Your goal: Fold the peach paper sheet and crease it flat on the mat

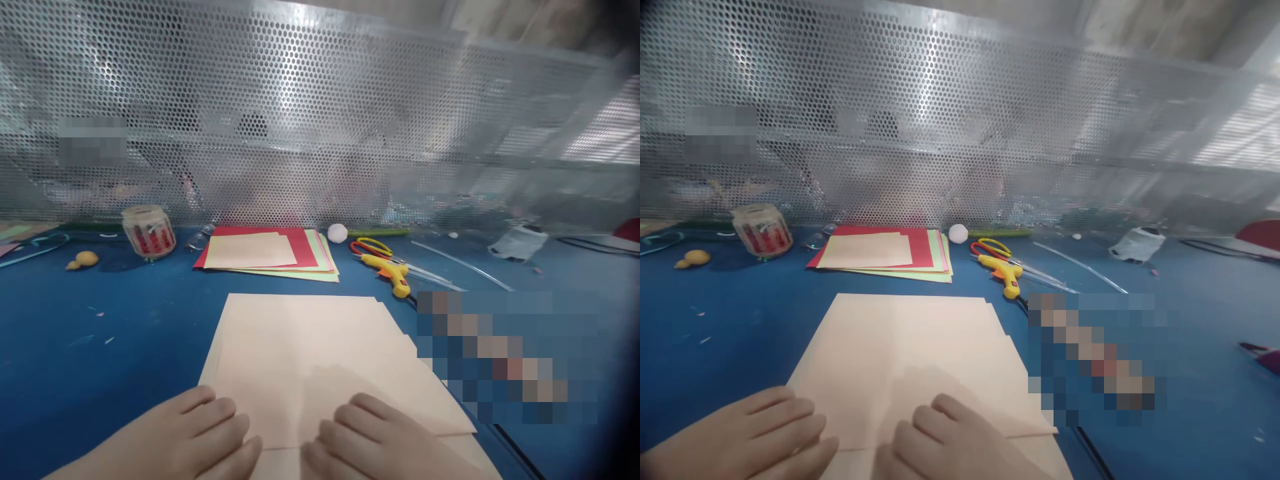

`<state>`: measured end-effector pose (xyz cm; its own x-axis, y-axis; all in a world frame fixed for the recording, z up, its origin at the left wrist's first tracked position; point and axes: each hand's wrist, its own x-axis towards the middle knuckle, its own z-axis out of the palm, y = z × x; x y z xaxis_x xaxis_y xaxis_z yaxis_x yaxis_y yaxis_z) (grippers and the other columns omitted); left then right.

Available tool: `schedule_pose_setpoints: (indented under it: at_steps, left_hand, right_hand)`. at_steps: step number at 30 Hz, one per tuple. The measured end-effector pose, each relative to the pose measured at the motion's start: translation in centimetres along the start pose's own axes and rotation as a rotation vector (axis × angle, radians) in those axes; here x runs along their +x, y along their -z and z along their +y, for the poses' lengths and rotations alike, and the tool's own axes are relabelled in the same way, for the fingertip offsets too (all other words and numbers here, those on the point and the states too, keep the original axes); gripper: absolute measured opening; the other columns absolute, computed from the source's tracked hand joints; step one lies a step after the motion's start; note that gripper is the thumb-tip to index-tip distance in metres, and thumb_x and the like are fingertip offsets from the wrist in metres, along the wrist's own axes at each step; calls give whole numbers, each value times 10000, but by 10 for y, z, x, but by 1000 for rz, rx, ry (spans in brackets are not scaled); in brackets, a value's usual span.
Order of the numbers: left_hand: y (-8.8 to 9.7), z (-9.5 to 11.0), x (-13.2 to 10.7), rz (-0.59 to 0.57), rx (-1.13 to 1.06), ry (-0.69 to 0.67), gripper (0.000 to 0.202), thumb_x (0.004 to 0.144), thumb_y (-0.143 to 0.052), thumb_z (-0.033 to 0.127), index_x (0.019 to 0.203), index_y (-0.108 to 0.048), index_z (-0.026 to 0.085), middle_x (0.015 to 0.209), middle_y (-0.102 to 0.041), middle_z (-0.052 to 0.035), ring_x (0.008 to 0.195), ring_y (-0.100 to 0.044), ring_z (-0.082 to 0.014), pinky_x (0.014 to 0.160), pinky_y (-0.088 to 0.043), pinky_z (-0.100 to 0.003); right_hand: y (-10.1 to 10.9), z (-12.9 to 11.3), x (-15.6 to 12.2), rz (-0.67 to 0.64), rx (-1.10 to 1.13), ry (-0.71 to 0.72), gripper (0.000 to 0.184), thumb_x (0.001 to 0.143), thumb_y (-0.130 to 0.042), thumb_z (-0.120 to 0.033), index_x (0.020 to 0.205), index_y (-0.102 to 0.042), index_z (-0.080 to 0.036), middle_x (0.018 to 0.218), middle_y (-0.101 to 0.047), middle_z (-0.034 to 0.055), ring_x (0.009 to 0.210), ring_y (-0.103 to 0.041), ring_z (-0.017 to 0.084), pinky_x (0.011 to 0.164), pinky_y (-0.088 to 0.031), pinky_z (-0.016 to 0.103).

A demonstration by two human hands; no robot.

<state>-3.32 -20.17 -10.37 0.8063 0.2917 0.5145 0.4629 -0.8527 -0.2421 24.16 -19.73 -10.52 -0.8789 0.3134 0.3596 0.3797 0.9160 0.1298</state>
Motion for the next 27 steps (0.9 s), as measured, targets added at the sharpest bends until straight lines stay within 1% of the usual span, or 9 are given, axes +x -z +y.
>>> schedule_pose_setpoints:
  at_steps: [1,5,10,13,16,20,22,24,27]
  left_hand:
    - [1,-1,2,-32,-1,-10,444,1118,-251,189,994,-675,237,884,-743,75,760,-646,-124,818,-401,-302]
    - [7,-10,-1,-106,-18,-45,479,1113,-197,168,1035,-668,205,899,-729,54,781,-627,-136,847,-384,-318]
    - [17,-21,-9,-318,-141,-96,346,1090,-291,219,1174,-627,216,1086,-709,36,965,-617,-156,980,-351,-331]
    - [21,-25,-8,-371,-170,-134,331,1075,-316,180,1224,-609,219,1145,-697,32,998,-608,-153,1013,-342,-331]
    - [24,-28,-4,-392,-127,-172,405,1102,-217,197,1264,-589,211,1192,-685,51,1026,-595,-147,1056,-301,-329]
    - [25,-29,-4,-386,-89,-211,480,1112,-144,212,1264,-599,222,1189,-692,73,1043,-592,-132,1095,-257,-298]
    - [25,-30,-6,-387,-95,-210,467,1114,-158,218,1281,-593,230,1191,-695,71,1053,-595,-133,1103,-252,-300]
    - [24,-31,-7,-380,-116,-203,426,1114,-202,228,1297,-587,230,1190,-700,64,1057,-600,-135,1102,-257,-301]
    - [23,-32,-7,-321,-146,-205,391,1111,-252,243,1263,-612,224,1156,-720,63,1025,-621,-128,1080,-275,-276]
  right_hand:
    - [-6,-1,10,38,9,54,332,1075,-293,-162,1041,-622,-164,747,-672,-10,600,-542,161,576,-413,313]
    - [-19,-2,35,25,96,113,223,1057,-450,-269,996,-617,-133,783,-650,-11,647,-499,154,586,-369,303]
    - [-17,-1,41,0,122,122,219,1045,-478,-271,939,-617,-140,795,-633,-12,660,-472,156,594,-338,315]
    - [-12,0,39,-21,120,131,205,1040,-489,-275,957,-622,-143,812,-631,-13,674,-472,159,604,-335,320]
    - [-5,5,34,-70,119,141,205,1045,-465,-252,964,-624,-153,845,-641,-13,708,-490,159,648,-358,319]
    - [5,13,17,-145,148,118,307,1077,-307,-202,1124,-608,-169,1026,-690,10,885,-572,171,807,-383,334]
    - [8,17,5,-138,155,92,329,1073,-289,-185,1154,-608,-181,1081,-704,18,970,-592,176,872,-375,341]
    - [11,20,-8,-124,149,57,333,1067,-293,-186,1129,-620,-205,1063,-720,14,989,-605,176,897,-377,340]
    - [18,26,-27,-119,145,-4,346,1061,-287,-196,1100,-628,-242,1050,-728,6,1020,-614,183,922,-386,346]
